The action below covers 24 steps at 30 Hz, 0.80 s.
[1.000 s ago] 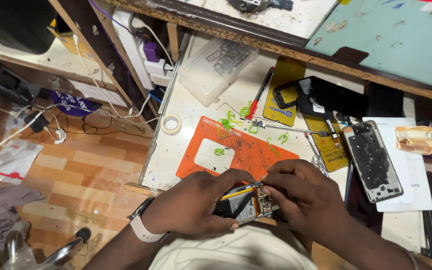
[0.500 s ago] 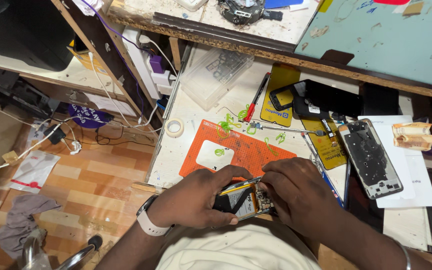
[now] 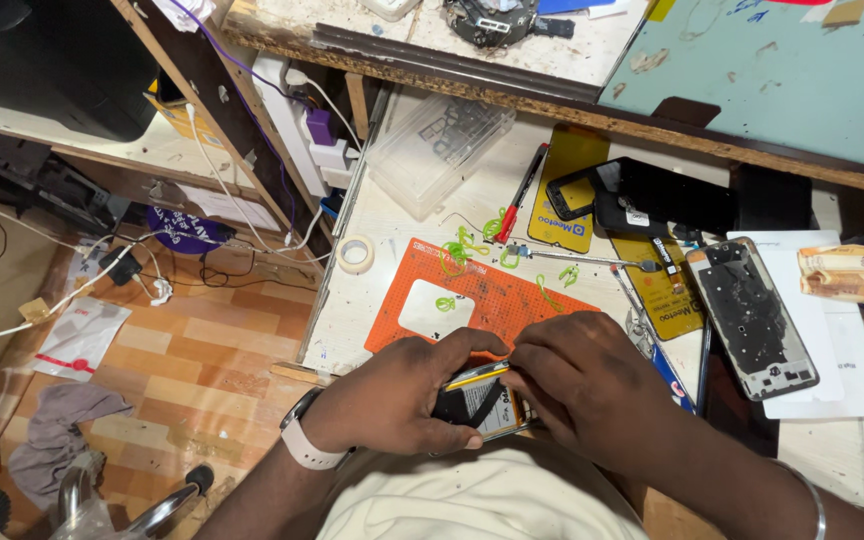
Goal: The person works on a disassembled smartphone, using a small metal tool to pry and adjust internal components near the battery and motherboard. They then apply a small amount of adhesive from a tube to the interior and continue manipulating the internal parts.
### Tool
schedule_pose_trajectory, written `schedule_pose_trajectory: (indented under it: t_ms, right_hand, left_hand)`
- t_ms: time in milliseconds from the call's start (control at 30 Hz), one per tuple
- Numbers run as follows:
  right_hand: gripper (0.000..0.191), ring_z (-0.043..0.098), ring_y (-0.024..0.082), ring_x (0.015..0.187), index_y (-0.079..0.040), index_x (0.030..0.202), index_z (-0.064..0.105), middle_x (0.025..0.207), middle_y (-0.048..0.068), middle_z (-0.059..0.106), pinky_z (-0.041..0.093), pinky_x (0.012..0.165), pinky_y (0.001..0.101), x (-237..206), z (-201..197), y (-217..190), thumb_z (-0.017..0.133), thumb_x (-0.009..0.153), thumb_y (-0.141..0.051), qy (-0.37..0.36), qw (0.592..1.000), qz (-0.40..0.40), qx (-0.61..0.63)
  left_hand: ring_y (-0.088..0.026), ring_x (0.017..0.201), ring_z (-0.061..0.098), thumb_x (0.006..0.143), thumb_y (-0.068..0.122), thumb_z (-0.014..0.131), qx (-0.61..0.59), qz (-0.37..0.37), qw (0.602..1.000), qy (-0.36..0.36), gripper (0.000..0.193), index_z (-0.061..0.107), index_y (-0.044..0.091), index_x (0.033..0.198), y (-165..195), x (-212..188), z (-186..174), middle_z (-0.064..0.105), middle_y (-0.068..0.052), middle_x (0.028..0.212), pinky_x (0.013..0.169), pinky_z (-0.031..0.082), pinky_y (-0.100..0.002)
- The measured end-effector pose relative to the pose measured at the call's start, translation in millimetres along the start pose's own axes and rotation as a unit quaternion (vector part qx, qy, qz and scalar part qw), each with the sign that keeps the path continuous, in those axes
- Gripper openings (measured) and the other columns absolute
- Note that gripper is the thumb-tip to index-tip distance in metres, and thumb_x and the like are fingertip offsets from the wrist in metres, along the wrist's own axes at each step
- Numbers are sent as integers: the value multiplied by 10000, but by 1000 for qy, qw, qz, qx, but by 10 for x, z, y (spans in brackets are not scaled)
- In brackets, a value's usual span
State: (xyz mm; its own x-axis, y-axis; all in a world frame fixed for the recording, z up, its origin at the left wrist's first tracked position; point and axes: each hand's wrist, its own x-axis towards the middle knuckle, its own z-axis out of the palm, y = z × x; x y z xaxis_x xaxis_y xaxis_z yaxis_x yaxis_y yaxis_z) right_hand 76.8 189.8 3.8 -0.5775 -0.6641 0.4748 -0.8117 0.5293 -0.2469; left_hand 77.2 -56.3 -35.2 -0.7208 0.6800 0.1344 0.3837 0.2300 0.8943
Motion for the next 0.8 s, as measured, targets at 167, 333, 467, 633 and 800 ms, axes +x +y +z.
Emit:
schedule_pose_trajectory:
  t_ms: [167, 333, 467, 633, 800]
  right_hand:
    - [188, 656, 271, 816, -93, 861, 679, 881, 53, 675, 498, 784, 422, 65, 38, -16, 791, 843, -243, -6, 998, 63, 13]
    - [200, 657, 307, 752, -74, 789, 674, 778, 76, 667, 497, 765, 446, 133, 32, -11, 741, 852, -253, -63, 993, 102, 15]
    - [165, 641, 313, 762, -62, 809, 671, 781, 87, 652, 489, 773, 454, 153, 56, -58, 728, 856, -209, -57, 995, 81, -32]
    - [325, 624, 330, 892, 23, 926, 658, 918, 164, 629, 479, 835, 460, 105, 53, -121, 691, 685, -193, -91, 986, -41, -136]
    - [362, 621, 322, 910, 64, 990, 651, 942, 181, 618, 480, 844, 440, 78, 53, -125, 642, 715, -171, -79, 975, -76, -191]
  left_hand:
    - [-372, 824, 735, 705, 302, 867, 23, -13, 1000, 13, 835, 483, 30, 1395, -8, -1, 19, 731, -201, 939, 717, 569, -405]
    - [-348, 703, 711, 670, 318, 871, 28, -111, 993, -9, 873, 504, 66, 1421, 41, 8, 0, 694, -195, 782, 652, 532, -409]
    - [-307, 757, 729, 710, 300, 881, 6, -36, 999, 13, 860, 479, 52, 1429, 54, 32, -24, 714, -169, 847, 698, 559, -372]
    - [-253, 793, 743, 714, 239, 878, -18, -19, 999, 19, 897, 422, 80, 1469, 53, 32, -17, 746, -141, 965, 713, 565, -335]
    - [-234, 682, 705, 693, 224, 876, -21, -92, 996, -6, 889, 436, 109, 1457, 85, 57, -26, 745, -132, 843, 650, 534, -327]
